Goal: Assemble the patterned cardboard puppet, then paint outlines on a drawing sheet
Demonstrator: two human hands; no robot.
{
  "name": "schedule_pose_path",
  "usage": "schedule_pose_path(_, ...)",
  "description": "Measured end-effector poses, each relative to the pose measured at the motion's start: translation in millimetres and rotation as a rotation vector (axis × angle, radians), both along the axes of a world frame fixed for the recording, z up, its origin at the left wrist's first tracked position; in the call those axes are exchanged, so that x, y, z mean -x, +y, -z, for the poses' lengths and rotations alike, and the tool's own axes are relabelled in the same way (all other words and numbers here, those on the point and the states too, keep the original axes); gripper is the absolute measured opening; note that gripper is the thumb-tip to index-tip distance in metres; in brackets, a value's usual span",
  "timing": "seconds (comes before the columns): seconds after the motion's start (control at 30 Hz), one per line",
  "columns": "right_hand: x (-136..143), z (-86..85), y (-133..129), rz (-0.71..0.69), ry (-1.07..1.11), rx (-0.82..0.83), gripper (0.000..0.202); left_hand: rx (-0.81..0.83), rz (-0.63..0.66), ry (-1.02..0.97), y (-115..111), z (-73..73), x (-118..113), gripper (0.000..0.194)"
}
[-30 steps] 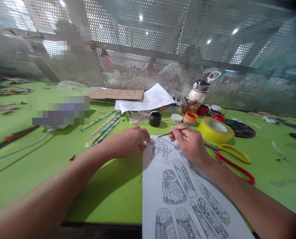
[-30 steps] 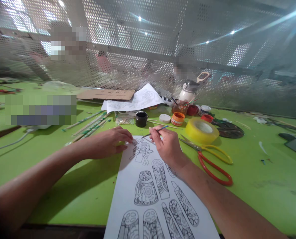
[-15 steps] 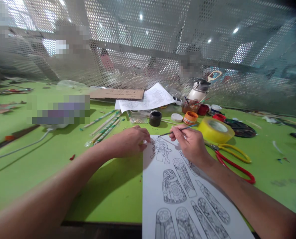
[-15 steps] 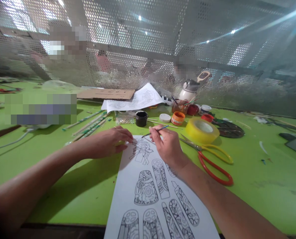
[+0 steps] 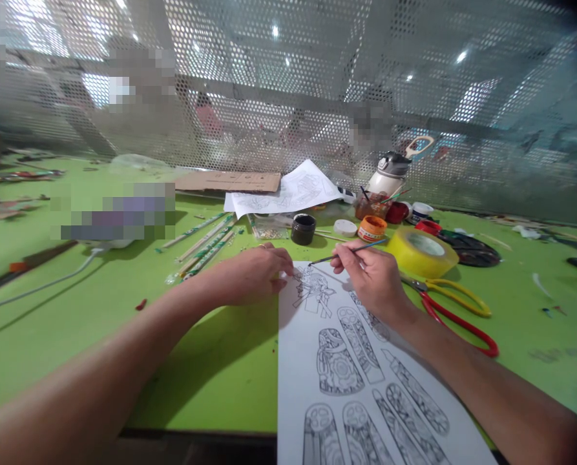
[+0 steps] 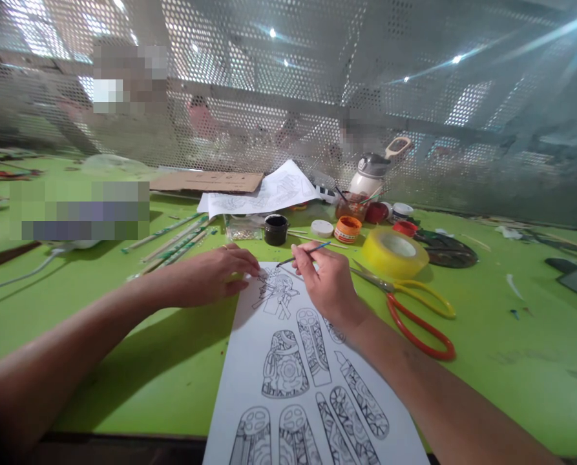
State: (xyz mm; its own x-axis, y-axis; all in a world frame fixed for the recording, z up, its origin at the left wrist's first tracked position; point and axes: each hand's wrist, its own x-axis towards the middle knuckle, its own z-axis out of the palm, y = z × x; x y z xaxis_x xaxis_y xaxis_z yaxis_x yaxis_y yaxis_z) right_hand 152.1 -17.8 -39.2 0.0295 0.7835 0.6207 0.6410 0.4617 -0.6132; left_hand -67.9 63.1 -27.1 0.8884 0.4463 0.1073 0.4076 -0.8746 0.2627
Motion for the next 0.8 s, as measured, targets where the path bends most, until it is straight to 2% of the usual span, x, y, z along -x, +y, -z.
schedule_pose_path(0.4,2.2,-2.5,-3.6,-0.003,0.069,0.028,0.026,0.004,-0.005,-0.001,-0.7,-0.7,0.5,0.028)
schedule_pose_path(0.8,3.2,-1.8,-5.2,-0.023,0.044,0.041,0.025,0.010,-0.004,-0.009,-0.6,-0.8,0.4,0.027)
